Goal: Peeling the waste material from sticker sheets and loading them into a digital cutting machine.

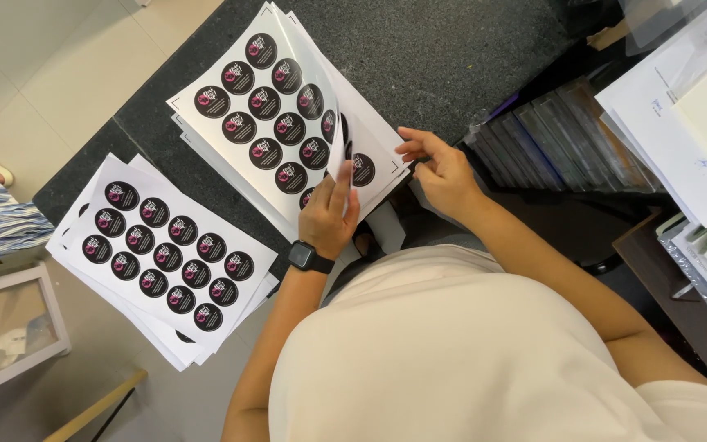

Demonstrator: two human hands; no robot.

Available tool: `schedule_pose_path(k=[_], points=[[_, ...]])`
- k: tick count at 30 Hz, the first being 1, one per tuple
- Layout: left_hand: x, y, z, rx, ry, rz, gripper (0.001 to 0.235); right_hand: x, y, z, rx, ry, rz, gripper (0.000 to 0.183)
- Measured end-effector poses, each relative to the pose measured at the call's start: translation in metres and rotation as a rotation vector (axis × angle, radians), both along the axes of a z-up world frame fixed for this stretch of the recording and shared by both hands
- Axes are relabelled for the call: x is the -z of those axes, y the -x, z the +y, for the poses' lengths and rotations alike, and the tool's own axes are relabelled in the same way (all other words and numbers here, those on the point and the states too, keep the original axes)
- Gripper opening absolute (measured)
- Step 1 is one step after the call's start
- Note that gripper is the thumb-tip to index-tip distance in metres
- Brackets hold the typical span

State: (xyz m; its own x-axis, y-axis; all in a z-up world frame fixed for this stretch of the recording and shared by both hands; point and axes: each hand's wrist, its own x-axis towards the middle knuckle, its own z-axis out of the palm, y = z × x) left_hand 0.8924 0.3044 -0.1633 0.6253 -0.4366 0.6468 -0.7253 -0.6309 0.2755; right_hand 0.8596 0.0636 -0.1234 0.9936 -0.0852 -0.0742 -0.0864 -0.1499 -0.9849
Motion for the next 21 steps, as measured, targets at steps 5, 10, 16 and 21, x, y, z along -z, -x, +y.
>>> schedule_pose_path(k=[5, 10, 16, 21], points=[[0.001, 0.002, 0.002, -0.005, -0.047, -0.036, 0.051, 0.010, 0.005, 0.000, 0.000, -0.060, 0.073, 0.060], [0.002, 0.001, -0.001, 0.001, -0.052, -0.019, 0.049, -0.005, 0.004, 0.004, -0.023, -0.148, 0.051, 0.063], [-0.007, 0.001, -0.003, 0.012, -0.026, -0.001, 0.043, 0.019, 0.004, -0.018, 0.066, 0.218, -0.069, 0.054], [-0.005, 0.003, -0.003, -0.015, -0.098, -0.020, 0.060, 0.023, 0.008, -0.018, 0.051, 0.292, -0.004, 0.049]])
